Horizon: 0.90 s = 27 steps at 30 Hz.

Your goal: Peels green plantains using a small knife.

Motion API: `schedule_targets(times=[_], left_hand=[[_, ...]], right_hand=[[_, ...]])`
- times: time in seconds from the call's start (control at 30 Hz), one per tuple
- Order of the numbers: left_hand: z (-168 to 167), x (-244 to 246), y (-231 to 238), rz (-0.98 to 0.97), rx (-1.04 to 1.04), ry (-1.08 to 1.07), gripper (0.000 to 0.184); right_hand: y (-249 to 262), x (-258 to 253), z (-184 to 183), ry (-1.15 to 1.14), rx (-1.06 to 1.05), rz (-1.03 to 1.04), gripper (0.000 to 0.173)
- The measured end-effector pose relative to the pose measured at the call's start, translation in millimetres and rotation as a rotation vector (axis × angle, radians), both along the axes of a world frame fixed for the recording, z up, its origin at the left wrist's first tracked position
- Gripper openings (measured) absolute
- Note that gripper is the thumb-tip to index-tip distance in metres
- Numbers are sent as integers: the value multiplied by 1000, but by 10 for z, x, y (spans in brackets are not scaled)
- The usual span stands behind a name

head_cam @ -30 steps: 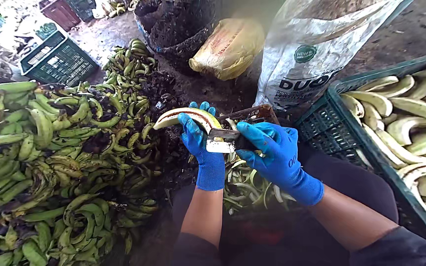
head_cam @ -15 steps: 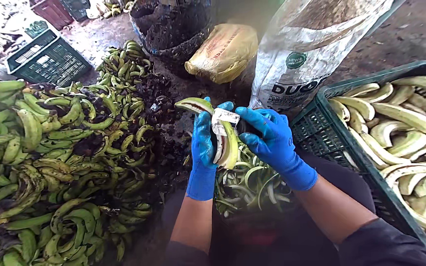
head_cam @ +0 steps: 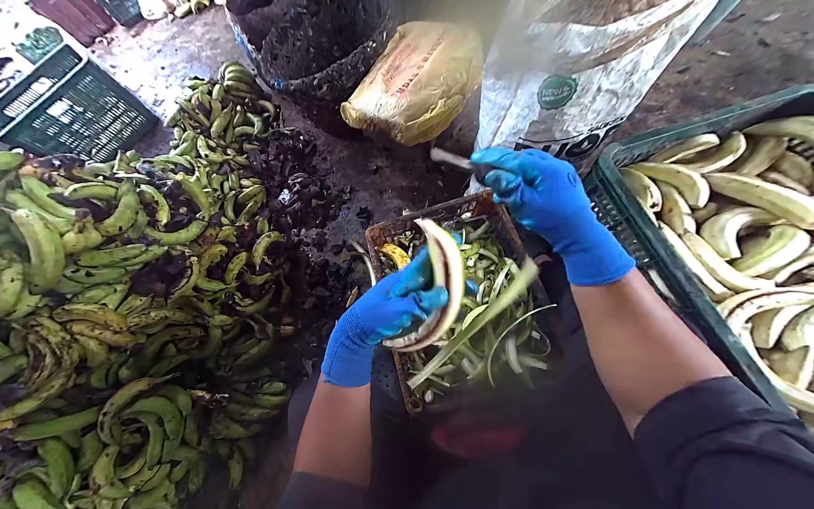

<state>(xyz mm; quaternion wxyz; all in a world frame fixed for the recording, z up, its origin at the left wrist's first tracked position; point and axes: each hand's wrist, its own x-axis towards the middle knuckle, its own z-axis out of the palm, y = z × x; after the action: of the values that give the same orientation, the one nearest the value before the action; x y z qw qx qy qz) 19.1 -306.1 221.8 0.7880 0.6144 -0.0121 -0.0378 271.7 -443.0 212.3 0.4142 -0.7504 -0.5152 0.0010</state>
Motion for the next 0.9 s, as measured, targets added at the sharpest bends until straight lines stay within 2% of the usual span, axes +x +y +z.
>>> schedule_targets(times=[0.07, 0.1, 0.17, 0.2, 0.27, 0.33, 0.43, 0.57, 0.63, 0.77, 0.8, 0.9], left_hand=[[36, 24, 19, 277, -81, -47, 75], [70, 56, 27, 414, -143, -101, 67], [129, 188, 31, 662, -334, -251, 37], [143, 259, 51, 717, -554, -344, 36], [147, 308, 99, 665, -1014, -517, 41], [135, 313, 69, 678, -1194, -605, 42], [137, 375, -3, 759, -1211, -645, 41], [165, 325, 65, 661, -1108, -546, 50], [220, 279, 99, 710, -1058, -528, 52], [252, 249, 69, 722, -1170, -676, 46], [237, 258, 35, 691, -1142, -663, 46], [203, 277, -97, 594, -818, -544, 44]], right_hand=[[1, -132, 18, 77, 79, -75, 61], [3, -285, 16, 30, 149, -64, 60], [9, -613, -42, -152, 277, 2, 57], [5, -756, -101, -228, 320, 22, 57], [-9, -971, -220, -336, 384, 31, 54], [-18, -1081, -293, -399, 421, 24, 49], [11, -1116, -341, -410, 448, 2, 45], [30, -1098, -351, -342, 436, 16, 46], [28, -1095, -370, -346, 430, 22, 47], [32, -1180, -340, -345, 443, 46, 45], [42, -1183, -322, -330, 445, 65, 44], [62, -1072, -157, -247, 430, 117, 51]])
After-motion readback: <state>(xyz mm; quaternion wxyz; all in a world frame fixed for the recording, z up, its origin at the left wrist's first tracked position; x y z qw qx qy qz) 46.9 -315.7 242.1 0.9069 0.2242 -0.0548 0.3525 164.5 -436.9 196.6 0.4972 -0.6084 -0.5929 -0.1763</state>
